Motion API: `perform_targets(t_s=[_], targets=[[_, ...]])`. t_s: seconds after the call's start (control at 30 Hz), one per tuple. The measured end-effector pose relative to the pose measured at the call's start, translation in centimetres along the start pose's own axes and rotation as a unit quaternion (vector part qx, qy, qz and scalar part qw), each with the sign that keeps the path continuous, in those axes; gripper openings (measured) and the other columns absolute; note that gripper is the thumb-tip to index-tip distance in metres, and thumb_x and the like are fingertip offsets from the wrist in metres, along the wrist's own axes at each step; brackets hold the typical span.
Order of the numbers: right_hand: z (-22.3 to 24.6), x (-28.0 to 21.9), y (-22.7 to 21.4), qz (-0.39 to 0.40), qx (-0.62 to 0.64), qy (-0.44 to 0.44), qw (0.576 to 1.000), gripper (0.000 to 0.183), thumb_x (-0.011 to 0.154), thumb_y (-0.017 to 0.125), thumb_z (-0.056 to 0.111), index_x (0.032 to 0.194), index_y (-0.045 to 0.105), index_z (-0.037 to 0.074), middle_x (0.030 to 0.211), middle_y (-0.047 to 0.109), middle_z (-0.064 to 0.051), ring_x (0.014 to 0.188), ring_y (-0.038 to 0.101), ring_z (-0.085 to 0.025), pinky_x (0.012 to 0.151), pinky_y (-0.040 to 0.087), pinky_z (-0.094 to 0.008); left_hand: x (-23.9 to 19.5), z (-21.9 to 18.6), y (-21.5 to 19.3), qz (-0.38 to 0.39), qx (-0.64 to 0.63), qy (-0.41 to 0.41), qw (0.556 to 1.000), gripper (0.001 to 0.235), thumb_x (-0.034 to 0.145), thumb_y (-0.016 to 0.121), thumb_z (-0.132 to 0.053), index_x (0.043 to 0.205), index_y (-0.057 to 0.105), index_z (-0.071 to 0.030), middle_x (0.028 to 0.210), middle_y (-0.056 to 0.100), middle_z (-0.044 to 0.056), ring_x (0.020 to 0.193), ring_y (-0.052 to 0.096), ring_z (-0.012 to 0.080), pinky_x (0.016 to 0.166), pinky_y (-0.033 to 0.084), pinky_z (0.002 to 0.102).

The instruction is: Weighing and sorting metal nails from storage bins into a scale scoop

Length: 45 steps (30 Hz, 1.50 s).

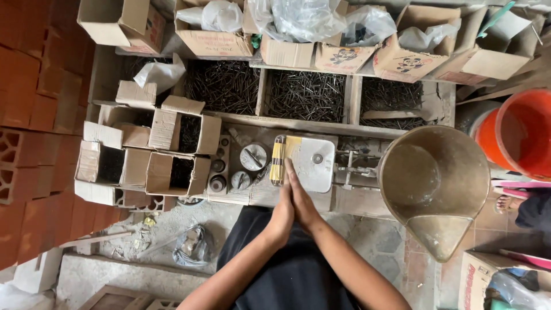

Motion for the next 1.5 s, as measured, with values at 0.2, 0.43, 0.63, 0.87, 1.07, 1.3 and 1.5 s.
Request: perform_targets(t_s=[0.2, 0.43, 0.63, 0.87, 1.07, 1.3, 1.5], targets=[[3.3, -1.4, 2.9, -0.003, -0.024, -0.035, 0.999, 0.063, 0.112, 0.025, 0.034, 0.163, 0.008, 0.0, 0.168, -0.003, -0.027, 0.154, -0.004, -0.044, 0.123, -0.003, -0.058, -0.2, -1.0, 0.9, 0.075, 0.076, 0.044, 0.993, 0.062, 0.108, 0.023, -0.044, 0.164, 0.013, -0.019, 0.168, 0.012, 0.019, 0.154, 0.013, 0.0401, 0.125, 0.013, 0.054], [5.7, -0.9, 8.8, 0.067, -0.1, -0.096, 0.988, 0.067, 0.111, 0.026, 0.031, 0.162, -0.003, -0.002, 0.168, -0.014, -0.022, 0.155, -0.011, -0.033, 0.124, -0.008, -0.047, -0.6, -4.5, -1.8, 0.145, 0.151, 0.101, 0.973, 0.063, 0.109, 0.02, -0.044, 0.165, 0.002, -0.02, 0.169, 0.004, 0.024, 0.154, 0.009, 0.0422, 0.125, 0.009, 0.052], [4.7, -0.4, 11.5, 0.005, -0.009, -0.009, 1.0, 0.068, 0.109, 0.03, 0.038, 0.163, 0.004, 0.003, 0.17, -0.003, -0.02, 0.156, -0.002, -0.032, 0.124, -0.001, -0.051, -3.4, -6.7, -3.6, 0.178, 0.19, 0.128, 0.957, 0.068, 0.106, 0.022, -0.046, 0.165, 0.0, -0.021, 0.168, 0.006, 0.024, 0.147, 0.02, 0.0531, 0.12, 0.023, 0.059], [0.9, 1.4, 7.6, -0.111, 0.086, 0.057, 0.988, 0.071, 0.105, 0.026, 0.056, 0.165, 0.009, 0.023, 0.173, -0.002, -0.009, 0.157, 0.0, -0.035, 0.122, 0.011, -0.061, -7.0, -6.3, -2.1, 0.311, 0.23, 0.089, 0.918, 0.068, 0.109, 0.015, -0.037, 0.159, -0.009, 0.003, 0.164, -0.013, 0.032, 0.153, -0.009, 0.0419, 0.124, -0.003, 0.051], [-1.7, 2.9, 4.3, -0.15, 0.08, 0.101, 0.98, 0.068, 0.107, 0.02, 0.055, 0.165, 0.018, 0.019, 0.172, 0.012, -0.012, 0.156, 0.013, -0.038, 0.122, 0.019, -0.06, -7.3, -3.6, -1.3, 0.338, 0.252, 0.043, 0.906, 0.081, 0.105, 0.022, -0.049, 0.16, -0.012, -0.001, 0.164, -0.012, 0.032, 0.153, -0.005, 0.0456, 0.123, 0.002, 0.056], [1.5, 1.8, 2.4, -0.096, 0.089, 0.043, 0.99, 0.064, 0.107, 0.026, 0.048, 0.163, 0.022, 0.017, 0.17, 0.021, -0.007, 0.155, 0.023, -0.032, 0.12, 0.026, -0.059, -2.1, -3.1, 2.3, 0.208, 0.331, 0.19, 0.901, 0.082, 0.101, 0.043, -0.04, 0.162, 0.002, -0.004, 0.164, -0.004, 0.034, 0.151, -0.004, 0.0524, 0.114, 0.003, 0.074], [1.0, 2.8, -5.4, 0.067, 0.221, 0.252, 0.94, 0.074, 0.101, 0.042, 0.056, 0.157, 0.033, 0.007, 0.164, 0.037, -0.016, 0.143, 0.047, -0.028, 0.114, 0.039, -0.045, 6.4, -3.8, 2.5, -0.016, 0.424, 0.278, 0.862, 0.061, 0.099, 0.057, -0.034, 0.155, 0.041, -0.016, 0.159, 0.036, 0.019, 0.146, 0.036, 0.0441, 0.112, 0.021, 0.077]])
Point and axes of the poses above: each hand's wrist, its own x-axis towards the middle knuckle, its own y-axis out of the palm, z = x × y, the point moved 7 cm from there along x, towards the middle knuckle
